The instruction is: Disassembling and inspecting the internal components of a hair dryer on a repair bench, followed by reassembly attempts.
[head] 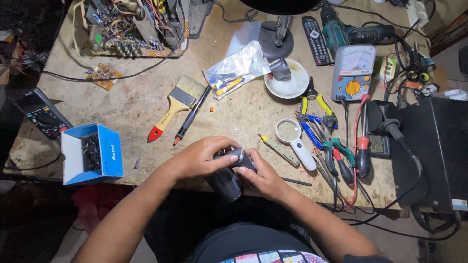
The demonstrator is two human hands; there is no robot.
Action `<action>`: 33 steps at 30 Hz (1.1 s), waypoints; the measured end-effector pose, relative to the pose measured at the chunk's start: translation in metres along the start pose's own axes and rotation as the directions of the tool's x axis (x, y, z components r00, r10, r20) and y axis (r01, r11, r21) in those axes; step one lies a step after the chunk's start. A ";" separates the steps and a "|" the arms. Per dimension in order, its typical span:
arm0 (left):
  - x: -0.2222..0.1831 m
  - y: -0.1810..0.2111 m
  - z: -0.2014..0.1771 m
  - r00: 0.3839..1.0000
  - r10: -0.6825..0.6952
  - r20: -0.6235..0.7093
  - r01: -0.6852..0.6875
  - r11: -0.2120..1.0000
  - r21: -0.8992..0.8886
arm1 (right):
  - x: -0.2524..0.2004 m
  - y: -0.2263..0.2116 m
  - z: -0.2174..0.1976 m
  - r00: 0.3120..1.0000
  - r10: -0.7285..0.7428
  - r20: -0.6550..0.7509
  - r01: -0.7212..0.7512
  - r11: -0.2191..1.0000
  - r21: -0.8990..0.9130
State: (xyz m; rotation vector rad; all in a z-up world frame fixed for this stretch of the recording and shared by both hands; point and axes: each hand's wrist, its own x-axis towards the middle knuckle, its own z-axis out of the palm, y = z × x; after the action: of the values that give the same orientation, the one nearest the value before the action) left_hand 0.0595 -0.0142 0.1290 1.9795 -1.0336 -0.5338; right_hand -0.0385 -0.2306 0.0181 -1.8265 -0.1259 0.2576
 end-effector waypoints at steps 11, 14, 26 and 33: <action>-0.010 -0.054 0.017 0.974 -0.142 -0.178 0.123 0.986 -0.114 | 0.028 -0.041 -0.001 0.985 0.144 0.091 -0.127 0.977 -0.168; -0.013 -0.062 0.017 0.963 -0.183 -0.198 0.144 0.970 -0.194 | 0.035 -0.041 0.001 0.974 0.185 0.132 -0.158 0.968 -0.194; -0.022 -0.046 0.030 0.878 -0.439 -0.192 0.360 0.868 -0.342 | 0.046 -0.070 -0.012 0.920 0.244 0.308 -0.185 0.960 -0.209; -0.042 -0.030 0.049 0.842 -0.513 -0.166 0.432 0.827 -0.361 | 0.030 -0.066 -0.013 0.865 0.249 0.435 -0.177 0.964 -0.200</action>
State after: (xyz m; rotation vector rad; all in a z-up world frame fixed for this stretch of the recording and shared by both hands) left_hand 0.0169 0.0065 0.0758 1.9485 -0.2565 -0.6403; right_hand -0.0030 -0.2185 0.0816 -1.9046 -0.2796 0.8603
